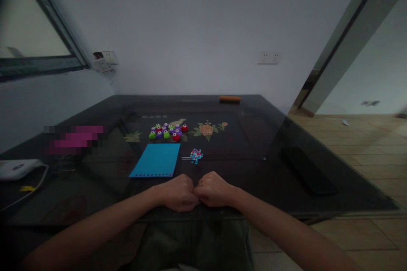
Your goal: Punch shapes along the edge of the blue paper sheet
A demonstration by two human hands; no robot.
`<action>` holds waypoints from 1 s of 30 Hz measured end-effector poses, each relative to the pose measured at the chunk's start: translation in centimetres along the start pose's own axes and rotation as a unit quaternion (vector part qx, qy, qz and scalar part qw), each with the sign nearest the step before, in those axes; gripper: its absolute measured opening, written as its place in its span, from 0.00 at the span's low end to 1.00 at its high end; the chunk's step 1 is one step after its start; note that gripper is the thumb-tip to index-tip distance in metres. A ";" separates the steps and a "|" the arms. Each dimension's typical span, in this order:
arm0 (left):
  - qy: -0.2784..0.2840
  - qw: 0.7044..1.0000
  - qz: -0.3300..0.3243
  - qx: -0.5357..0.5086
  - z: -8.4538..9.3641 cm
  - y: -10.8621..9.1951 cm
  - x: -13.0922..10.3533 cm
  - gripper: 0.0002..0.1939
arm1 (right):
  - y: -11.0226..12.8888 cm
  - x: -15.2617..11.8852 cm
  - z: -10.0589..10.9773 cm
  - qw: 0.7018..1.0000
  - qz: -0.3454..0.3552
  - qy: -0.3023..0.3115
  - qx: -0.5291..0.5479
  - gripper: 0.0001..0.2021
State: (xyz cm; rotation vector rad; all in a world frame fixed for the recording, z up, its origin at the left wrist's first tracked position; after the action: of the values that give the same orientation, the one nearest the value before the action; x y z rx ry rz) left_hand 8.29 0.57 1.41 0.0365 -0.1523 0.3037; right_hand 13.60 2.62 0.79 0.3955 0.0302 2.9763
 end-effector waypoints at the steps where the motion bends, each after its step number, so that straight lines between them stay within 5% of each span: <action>1: 0.002 1.000 0.000 0.001 0.0 0.0 0.0 0.09 | 0.0 0.0 0.0 1.000 0.001 0.000 0.000 0.07; 30: 0.000 1.000 0.001 0.006 0.0 -0.1 0.0 0.09 | 0.2 0.1 0.1 1.000 0.002 0.013 -0.007 0.07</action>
State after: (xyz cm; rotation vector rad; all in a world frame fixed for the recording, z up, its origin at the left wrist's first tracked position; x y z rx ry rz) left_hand 8.32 0.51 1.44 0.0482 -0.1506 0.3069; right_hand 13.53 2.47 0.90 0.3564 0.0125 2.9835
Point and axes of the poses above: each hand's wrist, its own x-axis towards the middle knuckle, its own z-axis out of the back of the hand, y = z × x, the point moved 7 cm from there along x, towards the middle knuckle, and after that the axes turned 2 degrees about y, right-handed, at the moved point
